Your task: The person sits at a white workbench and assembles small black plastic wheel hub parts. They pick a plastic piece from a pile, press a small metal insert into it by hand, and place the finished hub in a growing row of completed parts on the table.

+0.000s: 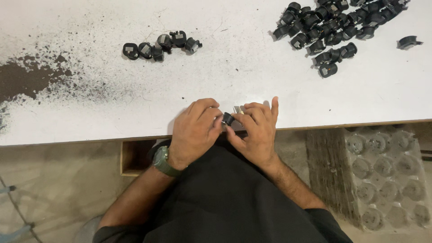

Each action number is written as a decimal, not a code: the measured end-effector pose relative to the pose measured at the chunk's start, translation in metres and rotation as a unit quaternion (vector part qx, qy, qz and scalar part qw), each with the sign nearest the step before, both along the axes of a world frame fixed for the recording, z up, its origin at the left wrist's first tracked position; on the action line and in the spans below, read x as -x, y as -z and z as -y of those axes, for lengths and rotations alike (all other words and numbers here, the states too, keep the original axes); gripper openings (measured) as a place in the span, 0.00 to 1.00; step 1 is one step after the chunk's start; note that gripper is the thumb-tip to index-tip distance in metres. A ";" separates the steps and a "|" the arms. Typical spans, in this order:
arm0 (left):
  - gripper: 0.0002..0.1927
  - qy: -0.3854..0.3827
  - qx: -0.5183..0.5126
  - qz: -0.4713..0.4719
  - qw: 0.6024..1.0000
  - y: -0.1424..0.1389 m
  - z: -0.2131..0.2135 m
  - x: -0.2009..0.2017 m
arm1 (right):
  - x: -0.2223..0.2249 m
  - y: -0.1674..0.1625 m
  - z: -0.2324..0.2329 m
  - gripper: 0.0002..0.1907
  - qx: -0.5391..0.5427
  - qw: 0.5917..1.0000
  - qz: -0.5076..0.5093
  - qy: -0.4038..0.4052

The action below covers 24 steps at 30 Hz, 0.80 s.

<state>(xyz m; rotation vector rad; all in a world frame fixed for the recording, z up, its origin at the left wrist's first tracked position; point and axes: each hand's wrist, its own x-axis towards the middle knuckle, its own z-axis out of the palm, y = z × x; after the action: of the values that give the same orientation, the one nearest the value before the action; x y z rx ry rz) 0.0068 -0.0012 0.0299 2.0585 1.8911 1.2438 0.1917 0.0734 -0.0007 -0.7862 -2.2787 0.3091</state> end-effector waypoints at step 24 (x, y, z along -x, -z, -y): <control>0.07 0.009 0.062 0.114 0.992 0.014 0.007 -0.004 | -0.001 0.023 0.012 0.19 0.024 0.984 -0.139 -0.109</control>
<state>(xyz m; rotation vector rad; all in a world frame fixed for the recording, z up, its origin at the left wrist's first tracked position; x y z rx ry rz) 0.0106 -0.0080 0.0163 1.7849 1.7943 1.2619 0.1923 0.0609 -0.0232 -0.4825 -2.0975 0.5420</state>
